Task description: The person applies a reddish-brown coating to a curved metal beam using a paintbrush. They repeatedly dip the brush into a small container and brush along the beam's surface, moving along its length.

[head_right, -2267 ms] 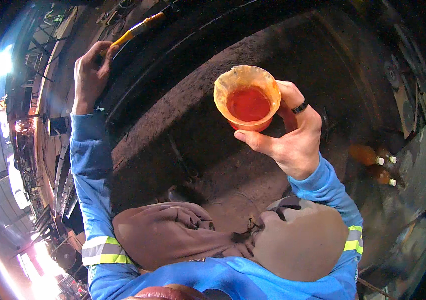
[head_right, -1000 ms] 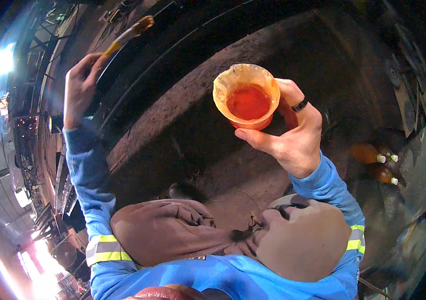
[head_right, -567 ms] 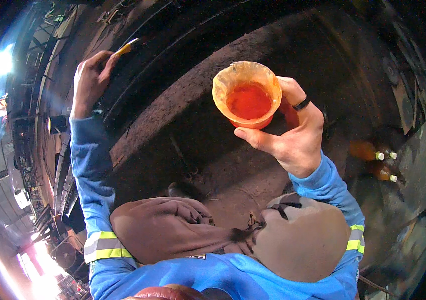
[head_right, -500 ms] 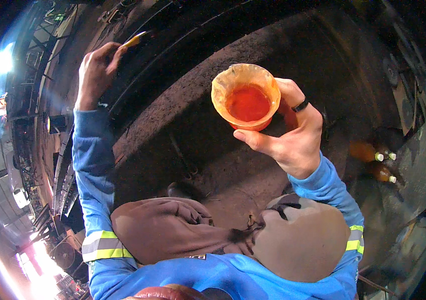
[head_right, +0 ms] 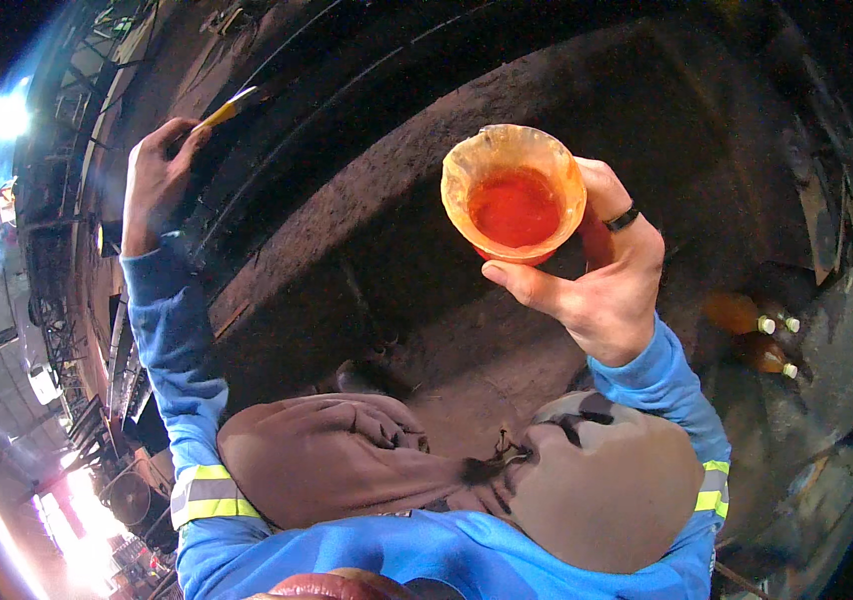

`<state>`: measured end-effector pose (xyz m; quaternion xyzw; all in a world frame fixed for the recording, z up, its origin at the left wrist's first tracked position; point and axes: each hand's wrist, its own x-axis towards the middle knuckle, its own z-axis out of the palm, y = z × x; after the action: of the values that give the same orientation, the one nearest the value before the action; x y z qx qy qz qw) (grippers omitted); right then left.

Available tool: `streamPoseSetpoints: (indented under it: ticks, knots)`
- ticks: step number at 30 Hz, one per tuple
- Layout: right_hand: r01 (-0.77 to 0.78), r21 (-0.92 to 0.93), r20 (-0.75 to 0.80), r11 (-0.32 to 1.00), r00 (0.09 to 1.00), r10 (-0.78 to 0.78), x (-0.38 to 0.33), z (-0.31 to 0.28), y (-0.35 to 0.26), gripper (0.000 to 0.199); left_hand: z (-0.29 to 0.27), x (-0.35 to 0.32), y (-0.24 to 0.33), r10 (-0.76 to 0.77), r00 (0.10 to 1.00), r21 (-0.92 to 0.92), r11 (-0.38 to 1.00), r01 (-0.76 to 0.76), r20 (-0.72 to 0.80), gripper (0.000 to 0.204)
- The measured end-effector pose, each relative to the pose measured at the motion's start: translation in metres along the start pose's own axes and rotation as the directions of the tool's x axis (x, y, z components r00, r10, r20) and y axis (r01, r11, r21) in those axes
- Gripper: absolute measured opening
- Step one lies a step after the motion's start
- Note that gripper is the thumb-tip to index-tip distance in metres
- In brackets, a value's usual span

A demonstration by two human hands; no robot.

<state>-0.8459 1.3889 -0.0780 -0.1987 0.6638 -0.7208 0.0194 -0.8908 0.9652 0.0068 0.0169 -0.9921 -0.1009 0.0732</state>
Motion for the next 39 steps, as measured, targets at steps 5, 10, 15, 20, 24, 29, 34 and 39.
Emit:
streamPoseSetpoints:
  ticks: [5,10,15,20,24,29,34,39]
  knots:
    - [-0.013,0.018,0.008,1.000,1.000,0.013,0.000,0.005,0.003,0.063,-0.005,0.007,0.011,0.112,0.994,0.078,0.991,-0.113,0.015,0.024]
    - [-0.027,-0.008,0.032,1.000,0.999,0.028,-0.001,0.000,0.000,0.064,0.009,0.020,0.017,0.129,0.988,-0.102,0.985,-0.137,-0.085,0.024]
    - [-0.025,-0.017,-0.004,1.000,1.000,0.025,-0.003,-0.001,0.004,0.065,0.002,-0.001,-0.007,0.026,1.000,-0.172,0.985,-0.025,0.004,0.025]
    - [0.006,-0.041,0.031,0.999,1.000,-0.004,-0.002,0.004,0.004,0.066,-0.001,0.013,0.014,0.104,0.993,-0.173,0.979,-0.112,-0.055,0.027]
    - [-0.030,-0.017,0.046,0.999,0.998,0.031,-0.003,0.005,0.000,0.066,0.009,0.021,0.012,0.106,0.992,-0.121,0.986,-0.114,-0.073,0.028]
    - [0.013,-0.026,0.033,1.000,0.999,-0.012,-0.001,0.003,0.001,0.066,0.004,0.004,0.009,0.066,0.998,0.036,0.997,-0.066,0.002,0.028]
    - [0.017,-0.028,0.042,0.999,0.999,-0.016,-0.001,0.006,0.001,0.067,0.015,0.020,0.027,0.210,0.971,0.066,0.977,-0.204,-0.111,0.026]
    - [-0.019,-0.048,0.018,0.999,1.000,0.020,-0.006,0.000,0.001,0.068,0.016,0.019,0.016,0.168,0.981,0.037,0.986,-0.165,-0.096,0.028]
